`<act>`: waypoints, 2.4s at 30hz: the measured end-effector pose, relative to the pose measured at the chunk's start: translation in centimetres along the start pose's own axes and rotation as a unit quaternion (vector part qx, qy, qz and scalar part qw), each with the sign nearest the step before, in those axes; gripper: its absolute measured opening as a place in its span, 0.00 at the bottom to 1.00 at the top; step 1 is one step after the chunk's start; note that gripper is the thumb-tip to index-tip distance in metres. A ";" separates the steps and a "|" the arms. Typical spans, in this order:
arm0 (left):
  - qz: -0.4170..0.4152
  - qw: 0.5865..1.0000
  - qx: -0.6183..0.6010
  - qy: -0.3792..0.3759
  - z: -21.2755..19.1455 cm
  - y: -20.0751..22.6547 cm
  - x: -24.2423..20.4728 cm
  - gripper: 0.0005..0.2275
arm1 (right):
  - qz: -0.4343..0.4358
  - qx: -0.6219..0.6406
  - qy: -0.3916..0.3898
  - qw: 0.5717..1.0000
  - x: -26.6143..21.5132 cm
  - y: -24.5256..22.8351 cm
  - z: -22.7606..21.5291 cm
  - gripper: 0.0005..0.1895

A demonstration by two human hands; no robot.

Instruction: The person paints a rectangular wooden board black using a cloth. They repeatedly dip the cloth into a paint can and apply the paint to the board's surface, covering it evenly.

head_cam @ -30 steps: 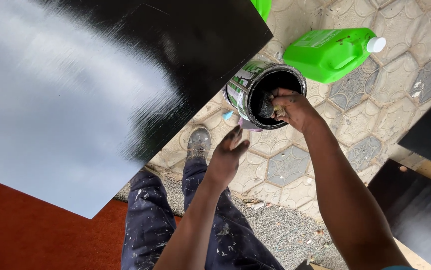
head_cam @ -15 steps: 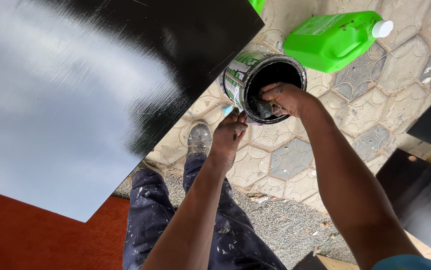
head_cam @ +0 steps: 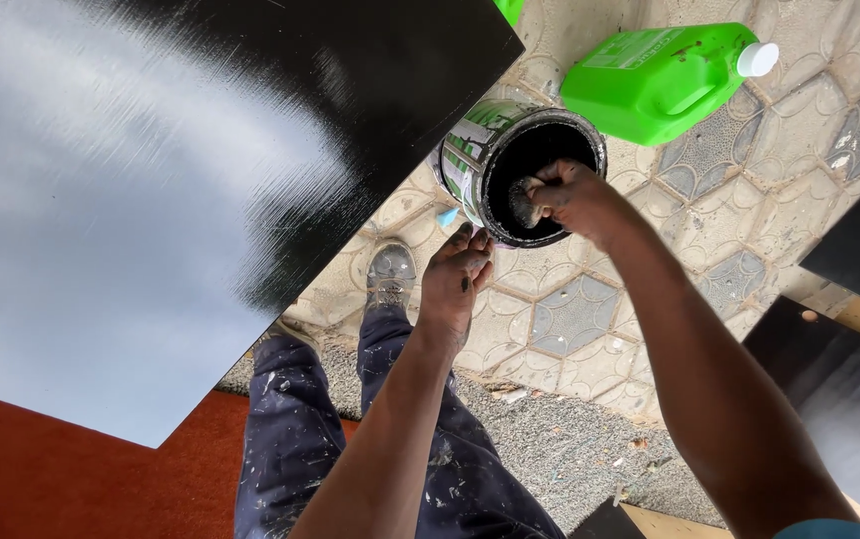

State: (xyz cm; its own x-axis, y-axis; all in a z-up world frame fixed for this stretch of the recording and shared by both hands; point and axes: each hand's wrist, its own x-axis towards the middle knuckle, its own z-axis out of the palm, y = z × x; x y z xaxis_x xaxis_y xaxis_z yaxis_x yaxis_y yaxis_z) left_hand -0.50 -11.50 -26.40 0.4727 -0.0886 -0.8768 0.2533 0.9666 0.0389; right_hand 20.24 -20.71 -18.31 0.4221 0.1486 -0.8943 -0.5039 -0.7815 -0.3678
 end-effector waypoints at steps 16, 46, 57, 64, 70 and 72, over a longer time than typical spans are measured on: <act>0.009 0.994 -0.109 -0.018 -0.1 -1.2 0.6 0.29 | -0.027 -0.323 -0.004 0.946 -4.5 -2.2 2.9 0.17; -0.029 0.996 0.084 0.021 0.9 1.9 -1.3 0.30 | -0.143 -0.191 0.225 0.945 1.4 1.8 2.8 0.14; -0.029 0.982 0.185 0.029 2.6 4.5 -3.7 0.31 | -0.125 -0.263 0.273 0.917 11.1 4.6 3.7 0.08; -0.002 0.980 0.196 0.027 3.6 4.7 -4.2 0.33 | -0.108 -0.265 0.252 0.924 11.1 4.3 3.4 0.09; 0.022 0.979 0.201 0.028 2.7 3.3 -2.8 0.33 | -0.020 -0.042 0.055 0.997 8.7 1.6 2.3 0.15; 0.025 0.980 0.195 0.028 3.0 3.4 -3.1 0.33 | 0.047 0.122 0.012 0.991 7.5 2.1 1.2 0.14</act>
State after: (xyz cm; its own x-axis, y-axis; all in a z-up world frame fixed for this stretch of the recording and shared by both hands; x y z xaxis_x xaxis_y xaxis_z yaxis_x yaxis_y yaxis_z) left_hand 1.42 -8.66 -22.17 0.4487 -0.0191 -0.8935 0.5387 0.8035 0.2533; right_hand 21.46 -20.48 -26.03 0.3816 0.0651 -0.9220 -0.7076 -0.6212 -0.3367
